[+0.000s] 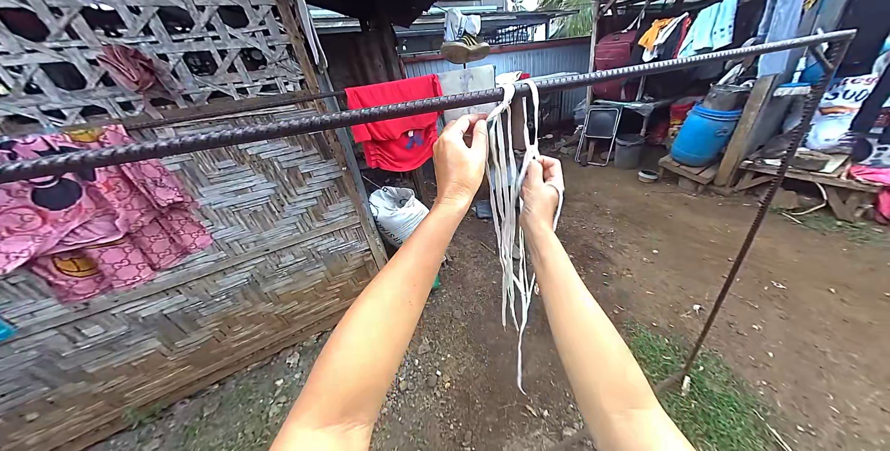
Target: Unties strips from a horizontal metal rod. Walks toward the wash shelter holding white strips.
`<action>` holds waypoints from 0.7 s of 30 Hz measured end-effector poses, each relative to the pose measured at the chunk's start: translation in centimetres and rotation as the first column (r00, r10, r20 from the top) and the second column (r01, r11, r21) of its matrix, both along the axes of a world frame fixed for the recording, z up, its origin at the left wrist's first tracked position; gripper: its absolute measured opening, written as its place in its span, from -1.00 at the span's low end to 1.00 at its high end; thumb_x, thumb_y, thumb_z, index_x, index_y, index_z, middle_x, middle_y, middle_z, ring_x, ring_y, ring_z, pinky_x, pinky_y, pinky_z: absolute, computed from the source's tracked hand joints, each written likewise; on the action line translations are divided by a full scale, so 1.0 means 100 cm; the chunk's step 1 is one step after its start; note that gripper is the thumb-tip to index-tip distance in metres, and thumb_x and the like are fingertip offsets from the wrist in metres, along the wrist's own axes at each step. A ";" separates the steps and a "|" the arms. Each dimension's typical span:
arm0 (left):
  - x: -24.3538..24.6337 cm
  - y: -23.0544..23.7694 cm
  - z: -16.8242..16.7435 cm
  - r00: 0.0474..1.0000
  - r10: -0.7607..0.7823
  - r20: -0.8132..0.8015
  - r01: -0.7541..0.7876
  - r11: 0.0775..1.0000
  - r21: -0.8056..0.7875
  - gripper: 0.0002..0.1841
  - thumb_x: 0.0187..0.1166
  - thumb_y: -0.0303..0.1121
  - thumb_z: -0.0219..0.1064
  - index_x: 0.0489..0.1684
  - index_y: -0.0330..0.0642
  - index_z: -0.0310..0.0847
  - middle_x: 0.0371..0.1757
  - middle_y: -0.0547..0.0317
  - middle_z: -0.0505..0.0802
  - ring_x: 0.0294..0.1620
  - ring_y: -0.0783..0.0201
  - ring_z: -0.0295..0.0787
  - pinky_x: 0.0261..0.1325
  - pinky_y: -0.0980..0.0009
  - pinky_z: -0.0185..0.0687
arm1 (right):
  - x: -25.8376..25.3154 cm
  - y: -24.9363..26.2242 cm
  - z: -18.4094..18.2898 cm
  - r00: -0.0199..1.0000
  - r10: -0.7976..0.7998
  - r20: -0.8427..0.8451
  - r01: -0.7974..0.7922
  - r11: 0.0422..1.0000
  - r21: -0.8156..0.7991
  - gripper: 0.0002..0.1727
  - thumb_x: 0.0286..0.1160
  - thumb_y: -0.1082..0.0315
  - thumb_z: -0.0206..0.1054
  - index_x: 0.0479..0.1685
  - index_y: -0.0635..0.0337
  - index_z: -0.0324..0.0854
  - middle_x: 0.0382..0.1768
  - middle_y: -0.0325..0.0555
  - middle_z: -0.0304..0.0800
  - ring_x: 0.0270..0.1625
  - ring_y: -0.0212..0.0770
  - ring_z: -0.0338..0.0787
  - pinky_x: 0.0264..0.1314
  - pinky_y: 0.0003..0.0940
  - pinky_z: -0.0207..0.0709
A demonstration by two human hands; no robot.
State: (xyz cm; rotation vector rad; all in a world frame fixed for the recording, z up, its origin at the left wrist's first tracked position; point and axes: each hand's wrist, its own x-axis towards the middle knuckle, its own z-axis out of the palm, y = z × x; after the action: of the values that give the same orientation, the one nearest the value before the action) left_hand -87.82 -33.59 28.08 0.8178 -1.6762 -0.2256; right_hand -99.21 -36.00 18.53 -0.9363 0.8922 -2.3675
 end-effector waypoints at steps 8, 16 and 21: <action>-0.007 -0.005 -0.010 0.993 -0.104 -0.055 0.101 0.994 -0.048 -0.67 0.80 -0.37 0.13 0.32 -0.29 0.70 0.19 -0.15 0.83 0.14 0.13 0.79 0.31 0.23 0.62 | -0.070 0.106 -0.315 0.982 -0.186 -0.019 0.095 0.405 0.909 -0.45 0.84 0.20 0.10 0.52 0.57 0.38 0.31 0.55 0.60 0.35 0.31 0.63 0.46 0.18 0.43; -0.037 -0.010 -0.012 0.929 -0.265 -0.258 0.248 0.964 -0.094 -0.68 0.64 -0.43 0.36 0.27 -0.37 0.59 0.06 -0.08 0.85 -0.04 0.30 0.83 0.08 0.40 0.72 | -0.106 0.122 -0.257 0.831 -0.089 -0.549 0.431 0.727 0.534 -0.73 0.56 0.38 0.21 -0.16 0.53 0.61 -0.37 0.12 0.76 -0.30 -0.08 0.74 -0.15 -0.03 0.61; -0.036 -0.008 -0.011 0.775 -0.405 -0.486 0.451 0.892 -0.024 -0.74 0.77 -0.47 0.18 0.27 -0.43 0.57 -0.11 0.06 0.80 -0.24 0.41 0.81 -0.11 0.49 0.78 | -0.067 0.091 -0.037 0.987 0.112 -0.119 -0.088 0.978 0.187 -0.78 0.75 0.45 -0.07 -0.30 0.12 0.40 -0.72 -0.53 0.35 -0.66 -0.56 0.44 -0.37 -0.55 0.56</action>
State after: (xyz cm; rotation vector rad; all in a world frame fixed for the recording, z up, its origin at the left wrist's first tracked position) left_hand -91.46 -34.35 26.96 0.3806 -1.3550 -0.7722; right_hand -105.93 -26.88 14.81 -1.0430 1.0641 -2.1204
